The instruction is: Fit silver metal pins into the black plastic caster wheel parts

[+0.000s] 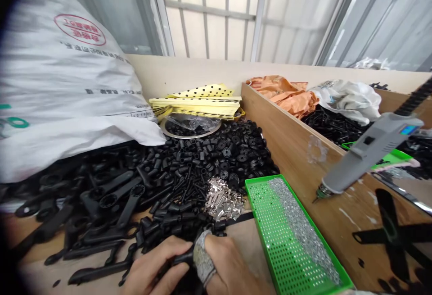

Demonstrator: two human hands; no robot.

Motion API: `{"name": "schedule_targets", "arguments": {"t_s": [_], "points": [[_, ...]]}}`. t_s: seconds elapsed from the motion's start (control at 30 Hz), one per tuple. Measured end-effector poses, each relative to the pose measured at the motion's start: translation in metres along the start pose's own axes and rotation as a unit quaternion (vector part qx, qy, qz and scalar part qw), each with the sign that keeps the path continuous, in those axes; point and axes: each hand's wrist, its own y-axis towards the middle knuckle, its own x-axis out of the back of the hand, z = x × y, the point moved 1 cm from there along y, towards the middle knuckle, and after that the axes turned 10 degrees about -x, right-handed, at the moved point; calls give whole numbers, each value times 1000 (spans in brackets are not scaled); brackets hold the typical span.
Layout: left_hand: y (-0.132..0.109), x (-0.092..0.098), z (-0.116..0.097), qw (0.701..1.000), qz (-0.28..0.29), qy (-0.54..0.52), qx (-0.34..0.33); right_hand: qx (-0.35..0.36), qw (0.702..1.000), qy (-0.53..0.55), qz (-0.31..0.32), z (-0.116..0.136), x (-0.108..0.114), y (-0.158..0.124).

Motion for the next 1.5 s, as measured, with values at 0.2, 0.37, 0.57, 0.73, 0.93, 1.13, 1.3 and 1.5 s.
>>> {"name": "schedule_targets", "arguments": {"t_s": [0.2,0.37,0.57,0.73,0.93,1.13,1.3,1.5], "points": [[28,52,40,983,0,136,120,-79,996,-44,6,19,27,17],[46,69,80,964,16,221,150,-51,992,-116,0,7,29,31],[58,63,90,946,77,267,167,-53,990,-127,32,-5,26,31],[67,69,95,928,135,308,159,-33,981,-188,23,-2,32,38],[84,65,105,884,184,377,206,-9,968,-252,18,0,35,51],[96,55,102,870,192,377,255,-15,955,-295,4,8,38,65],[100,57,101,916,119,281,262,-7,943,-332,-21,9,40,87],[104,48,100,959,0,10,283,7,940,-333,-73,1,29,111]]}}
